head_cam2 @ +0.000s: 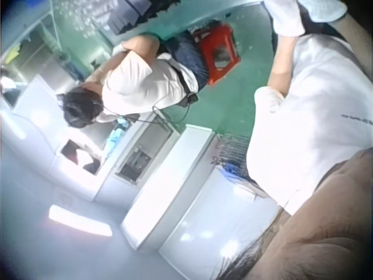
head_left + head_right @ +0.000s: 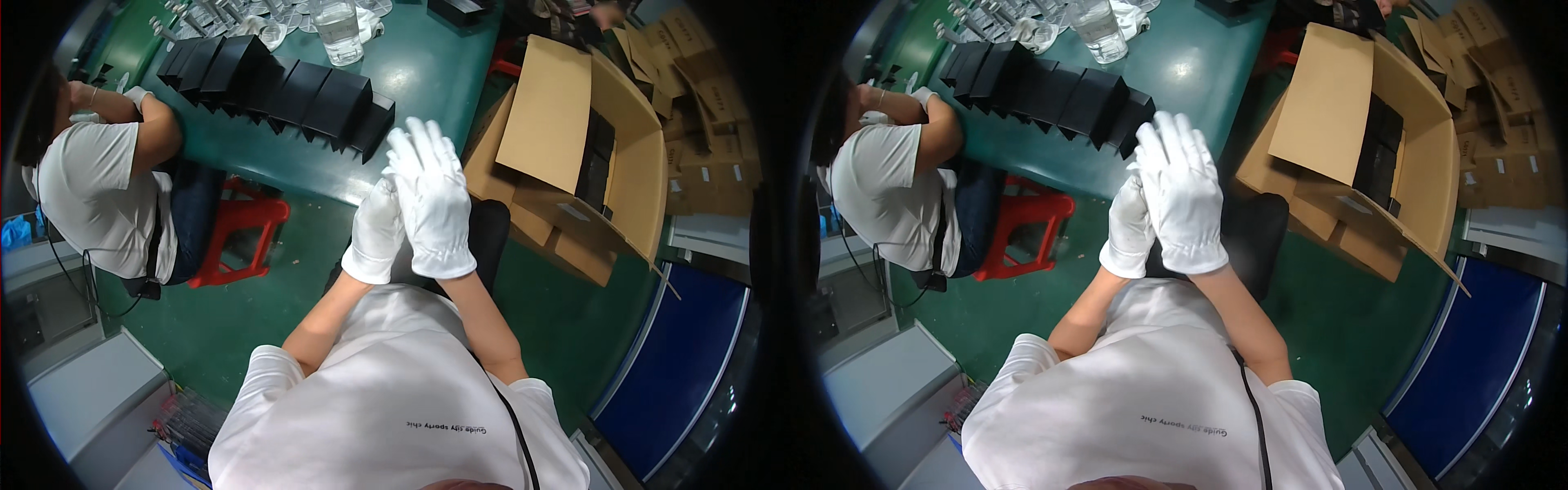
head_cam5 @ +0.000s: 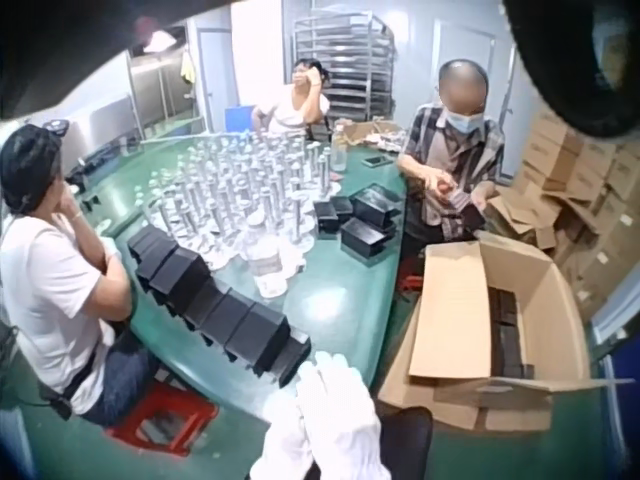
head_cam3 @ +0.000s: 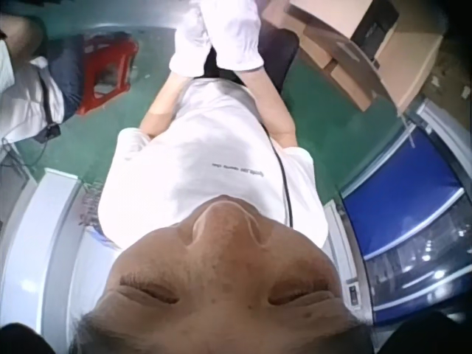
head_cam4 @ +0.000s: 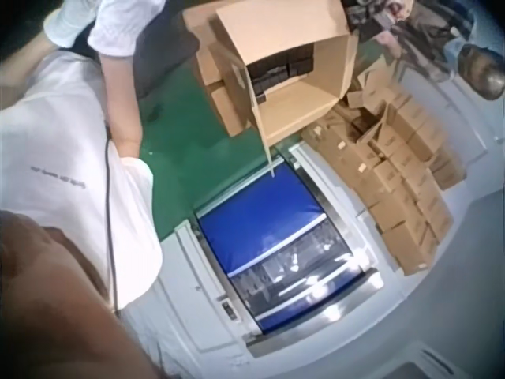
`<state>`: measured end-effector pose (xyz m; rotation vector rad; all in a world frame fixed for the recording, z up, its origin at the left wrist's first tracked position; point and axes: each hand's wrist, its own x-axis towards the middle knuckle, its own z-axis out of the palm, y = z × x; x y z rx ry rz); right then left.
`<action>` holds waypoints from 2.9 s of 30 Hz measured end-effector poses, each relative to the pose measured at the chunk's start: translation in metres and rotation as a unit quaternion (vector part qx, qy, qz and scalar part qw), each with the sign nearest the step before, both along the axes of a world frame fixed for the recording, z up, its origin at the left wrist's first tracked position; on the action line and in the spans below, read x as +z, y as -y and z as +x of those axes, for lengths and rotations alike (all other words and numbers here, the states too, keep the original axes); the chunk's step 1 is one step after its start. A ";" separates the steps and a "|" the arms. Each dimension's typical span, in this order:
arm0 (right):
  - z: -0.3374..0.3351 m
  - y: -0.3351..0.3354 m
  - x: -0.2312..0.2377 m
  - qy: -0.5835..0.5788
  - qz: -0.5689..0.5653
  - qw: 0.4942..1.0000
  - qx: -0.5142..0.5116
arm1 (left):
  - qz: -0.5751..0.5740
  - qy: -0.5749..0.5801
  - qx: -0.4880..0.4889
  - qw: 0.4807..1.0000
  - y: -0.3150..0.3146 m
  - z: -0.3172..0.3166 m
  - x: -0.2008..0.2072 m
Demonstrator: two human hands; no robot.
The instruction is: The person wipes the surfaces of small black rectangular electronic components using a white cloth. They handle the items one at a time, picking them up from a table, cleaning them, and placing them into a cardboard box. The person also folds the cloth during the process.
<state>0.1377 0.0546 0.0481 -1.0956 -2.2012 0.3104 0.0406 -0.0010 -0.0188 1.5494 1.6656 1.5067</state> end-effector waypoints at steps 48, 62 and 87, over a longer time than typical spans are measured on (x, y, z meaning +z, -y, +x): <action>0.103 0.062 -0.061 -0.558 -0.603 0.570 0.030 | 0.051 -0.079 0.385 0.918 -0.014 -0.107 0.048; 0.133 0.071 -0.105 -0.178 -0.276 0.944 -0.023 | -0.183 0.533 -0.141 0.814 -0.256 0.066 0.039; 0.146 0.039 -0.046 -0.577 -0.526 0.619 -0.088 | -0.105 0.565 -0.040 0.817 -0.101 -0.021 -0.024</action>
